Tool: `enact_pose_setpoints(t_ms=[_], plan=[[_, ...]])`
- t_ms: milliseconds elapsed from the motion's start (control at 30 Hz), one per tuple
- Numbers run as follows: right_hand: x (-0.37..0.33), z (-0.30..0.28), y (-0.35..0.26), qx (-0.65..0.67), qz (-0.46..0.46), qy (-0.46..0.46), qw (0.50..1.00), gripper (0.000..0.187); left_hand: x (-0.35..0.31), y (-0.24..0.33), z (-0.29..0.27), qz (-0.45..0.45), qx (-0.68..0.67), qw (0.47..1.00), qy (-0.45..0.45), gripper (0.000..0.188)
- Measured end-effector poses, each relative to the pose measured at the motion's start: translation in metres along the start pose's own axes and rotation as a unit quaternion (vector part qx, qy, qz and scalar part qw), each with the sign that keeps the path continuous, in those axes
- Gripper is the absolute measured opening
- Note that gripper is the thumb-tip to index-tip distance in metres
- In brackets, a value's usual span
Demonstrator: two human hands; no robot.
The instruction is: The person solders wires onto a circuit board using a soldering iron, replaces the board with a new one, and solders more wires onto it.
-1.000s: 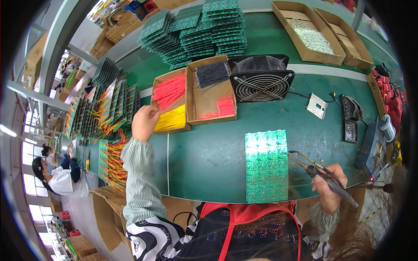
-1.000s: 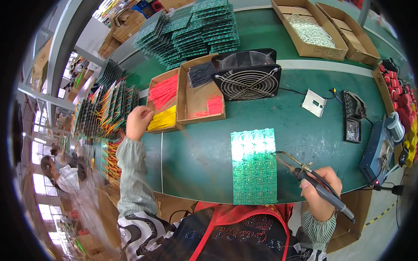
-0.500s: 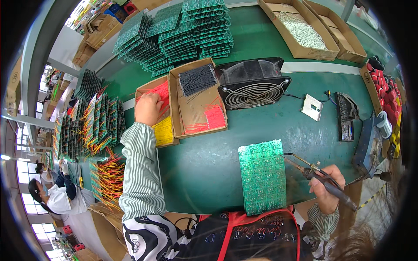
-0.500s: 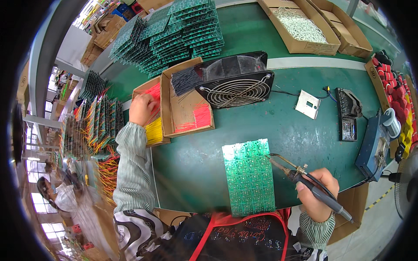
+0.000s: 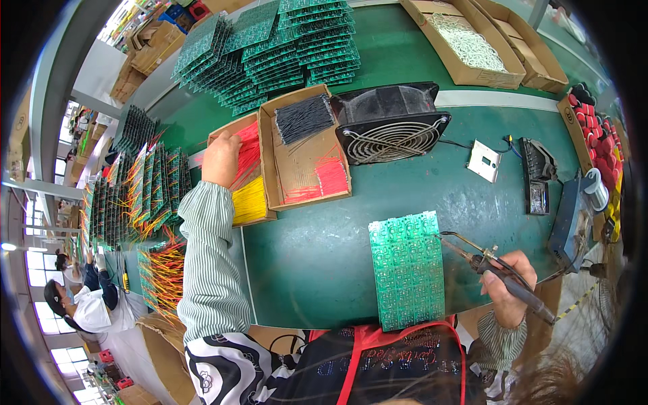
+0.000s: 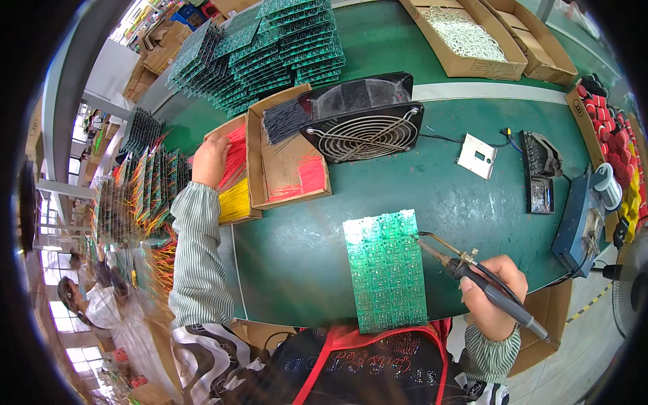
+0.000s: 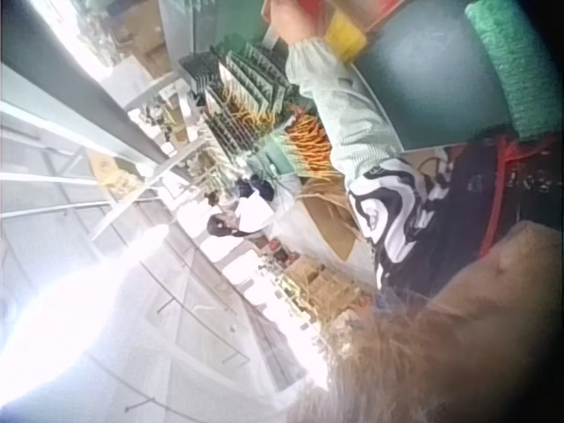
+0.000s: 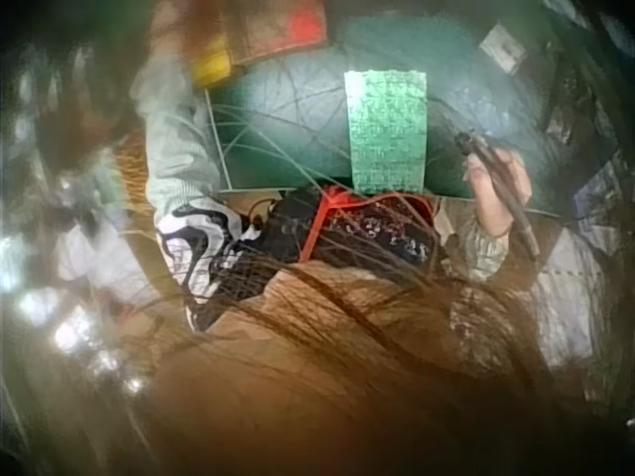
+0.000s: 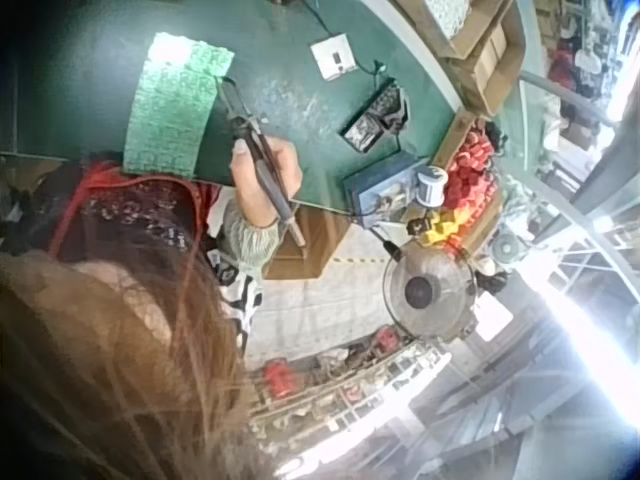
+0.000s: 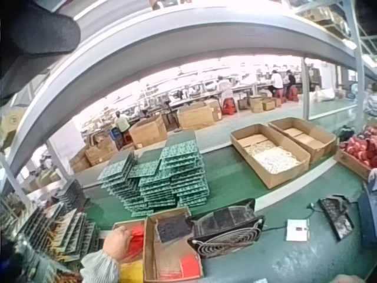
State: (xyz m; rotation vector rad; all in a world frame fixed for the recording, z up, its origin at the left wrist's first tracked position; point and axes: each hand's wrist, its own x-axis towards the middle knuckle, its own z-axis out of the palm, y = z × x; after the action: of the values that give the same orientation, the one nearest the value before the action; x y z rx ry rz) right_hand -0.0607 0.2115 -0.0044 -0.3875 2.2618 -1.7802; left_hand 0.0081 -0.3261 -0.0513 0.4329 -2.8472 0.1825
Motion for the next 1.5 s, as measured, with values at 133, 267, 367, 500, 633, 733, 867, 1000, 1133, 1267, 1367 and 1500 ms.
enact_pose_setpoints(t_ms=[133, 267, 367, 500, 633, 733, 867, 1000, 1133, 1267, 1367, 1500], plan=[[-0.003, 0.000, 0.000, 0.009, -0.002, 0.003, 1.000, 0.016, 0.001, 0.004, -0.004, -0.005, 0.020, 0.999, -0.036, 0.015], [-0.004, -0.003, 0.000, 0.008, -0.014, -0.013, 1.000, 0.016, -0.004, -0.010, -0.010, -0.008, -0.026, 0.999, -0.037, 0.016], [-0.008, -0.006, 0.002, -0.013, -0.021, -0.003, 1.000, 0.016, 0.002, 0.014, -0.033, 0.033, -0.072, 0.997, -0.014, 0.015], [-0.008, -0.005, 0.000, -0.006, -0.020, -0.004, 1.000, 0.017, 0.002, 0.051, -0.061, 0.131, 0.026, 0.991, -0.022, 0.014], [-0.007, -0.007, 0.003, -0.028, -0.035, -0.009, 0.999, 0.019, -0.001, 0.097, -0.045, 0.163, 0.205, 0.957, -0.128, 0.011], [-0.008, -0.004, 0.000, -0.025, -0.044, -0.003, 0.999, 0.019, -0.004, 0.120, -0.021, 0.177, 0.233, 0.944, -0.152, 0.009], [-0.004, -0.009, -0.004, -0.066, -0.112, -0.030, 0.991, 0.018, -0.001, 0.114, -0.004, 0.184, 0.211, 0.946, -0.164, 0.008], [0.000, -0.006, -0.006, -0.043, -0.119, -0.034, 0.991, 0.016, -0.008, 0.111, -0.036, 0.192, 0.188, 0.948, -0.169, 0.008], [0.006, -0.002, 0.001, -0.045, -0.124, -0.033, 0.991, 0.016, -0.020, 0.151, -0.076, 0.118, -0.133, 0.980, -0.092, 0.011], [0.011, 0.008, -0.006, -0.044, -0.128, -0.062, 0.989, 0.016, -0.061, 0.206, -0.091, 0.025, -0.402, 0.903, -0.150, 0.012], [0.014, 0.017, -0.011, -0.047, -0.131, -0.078, 0.987, 0.016, -0.068, 0.218, -0.081, 0.043, -0.433, 0.883, -0.174, 0.012], [0.018, 0.030, -0.012, -0.031, -0.125, -0.086, 0.988, 0.015, -0.066, 0.220, -0.067, 0.010, -0.439, 0.877, -0.193, 0.014]])
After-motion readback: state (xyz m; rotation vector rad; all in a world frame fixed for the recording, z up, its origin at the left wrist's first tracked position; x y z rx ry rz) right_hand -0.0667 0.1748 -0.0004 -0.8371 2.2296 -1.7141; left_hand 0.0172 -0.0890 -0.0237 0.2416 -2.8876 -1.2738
